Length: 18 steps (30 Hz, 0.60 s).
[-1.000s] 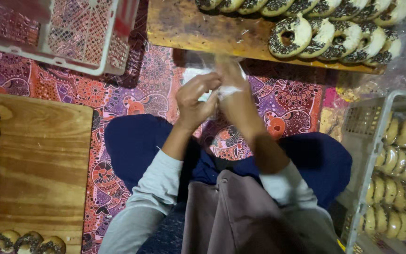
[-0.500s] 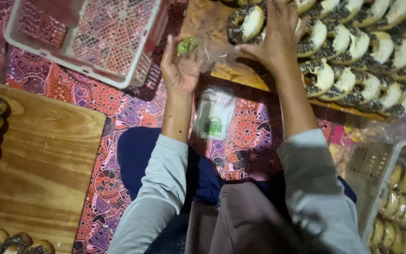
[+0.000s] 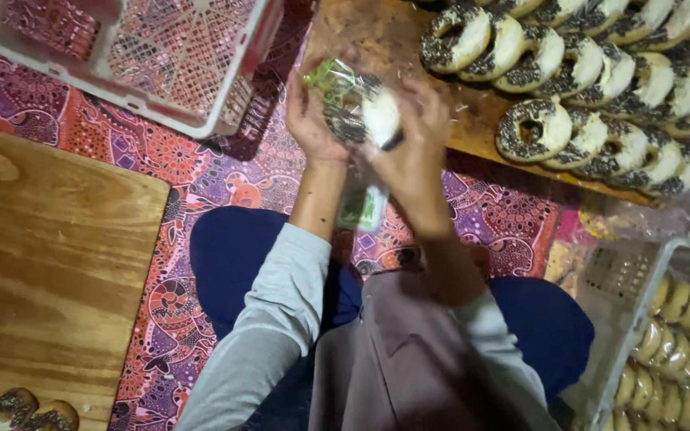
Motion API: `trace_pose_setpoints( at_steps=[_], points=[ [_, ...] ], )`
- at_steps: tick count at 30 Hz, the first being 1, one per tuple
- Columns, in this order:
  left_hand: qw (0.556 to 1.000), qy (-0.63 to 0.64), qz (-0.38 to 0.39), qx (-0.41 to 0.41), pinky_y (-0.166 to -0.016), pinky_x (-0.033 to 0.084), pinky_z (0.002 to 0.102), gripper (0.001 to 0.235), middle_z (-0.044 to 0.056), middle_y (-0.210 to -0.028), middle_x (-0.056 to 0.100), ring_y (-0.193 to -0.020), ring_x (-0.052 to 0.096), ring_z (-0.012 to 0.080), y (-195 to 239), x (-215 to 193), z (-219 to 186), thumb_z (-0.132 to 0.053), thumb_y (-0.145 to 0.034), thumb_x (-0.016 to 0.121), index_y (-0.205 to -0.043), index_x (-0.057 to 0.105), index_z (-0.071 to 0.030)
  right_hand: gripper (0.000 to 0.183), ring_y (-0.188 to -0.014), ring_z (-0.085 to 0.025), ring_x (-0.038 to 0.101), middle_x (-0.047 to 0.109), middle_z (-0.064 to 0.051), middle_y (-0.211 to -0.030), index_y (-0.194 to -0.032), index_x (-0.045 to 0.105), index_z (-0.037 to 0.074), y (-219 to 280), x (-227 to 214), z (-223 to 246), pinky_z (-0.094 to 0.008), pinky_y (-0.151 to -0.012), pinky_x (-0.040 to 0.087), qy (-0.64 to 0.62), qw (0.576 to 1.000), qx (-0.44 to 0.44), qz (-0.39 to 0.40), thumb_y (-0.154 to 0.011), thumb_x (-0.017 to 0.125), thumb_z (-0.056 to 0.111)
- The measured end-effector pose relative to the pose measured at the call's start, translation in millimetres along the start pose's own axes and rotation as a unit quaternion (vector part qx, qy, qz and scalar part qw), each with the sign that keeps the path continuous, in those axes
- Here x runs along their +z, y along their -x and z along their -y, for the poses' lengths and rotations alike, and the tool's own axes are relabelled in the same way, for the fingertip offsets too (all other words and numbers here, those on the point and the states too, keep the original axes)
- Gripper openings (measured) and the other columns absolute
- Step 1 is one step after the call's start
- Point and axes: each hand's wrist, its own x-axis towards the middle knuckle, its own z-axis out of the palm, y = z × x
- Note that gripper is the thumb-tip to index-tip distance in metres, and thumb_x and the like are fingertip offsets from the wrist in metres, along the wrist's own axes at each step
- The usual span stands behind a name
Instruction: The person sits on a patterned mat and repeatedly picks up ring-shaped pastries from a wooden board, places them into small clear plastic bags, and sets the filled bags into a white plastic crate. The person handles the pastries one at a time throughout the clip.
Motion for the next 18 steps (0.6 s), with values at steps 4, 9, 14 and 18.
trace_pose_setpoints(
  at_steps=[4,9,14,18],
  points=[
    [0.995,-0.036,-0.095,0.003,-0.104,0.056,0.049,0.069,0.025,-0.138,0.055,-0.122,0.062,0.0358,16.6,39.3,8.9,-0.053,-0.105,0.047,-0.15,0.043,-0.001,0.091,-0.146,-0.041,0.039,0.031,-0.025,-0.159,-0.158,0.041,0.009,0.7,24.8,-7.6,-0.056,-0.118,0.04,-0.172,0.983,0.032,0.058,-0.082,0.089,0.028],
    [0.969,-0.168,-0.138,-0.114,-0.115,0.047,0.041,0.071,0.013,-0.145,0.052,-0.129,0.059,0.0234,92.7,99.6,24.8,-0.014,-0.096,0.063,-0.155,0.024,-0.016,0.073,-0.153,-0.038,0.04,0.038,-0.018,-0.164,-0.156,0.05,0.016,19.3,35.6,-16.3,-0.057,-0.129,0.036,-0.05,0.995,-0.033,-0.081,-0.092,0.084,0.019],
    [0.605,-0.784,-0.037,0.131,-0.098,0.05,0.039,0.047,0.007,-0.12,0.06,-0.108,0.06,0.0278,130.2,106.5,-19.1,-0.014,-0.095,0.077,-0.133,0.051,-0.011,0.069,-0.146,-0.038,0.044,0.044,-0.015,-0.157,-0.146,0.06,0.017,28.0,43.8,-15.4,-0.055,-0.124,0.037,0.038,0.993,-0.052,-0.098,-0.082,0.084,0.013],
    [0.51,-0.823,0.199,0.149,-0.104,0.048,0.044,0.029,0.01,-0.113,0.069,-0.111,0.065,0.0307,130.5,116.7,-50.3,-0.005,-0.09,0.073,-0.119,0.072,-0.008,0.061,-0.136,-0.031,0.057,0.059,-0.013,-0.148,-0.149,0.061,0.013,30.7,52.8,0.5,-0.043,-0.117,0.045,-0.056,0.995,-0.051,-0.066,-0.09,0.071,-0.002]
  ],
)
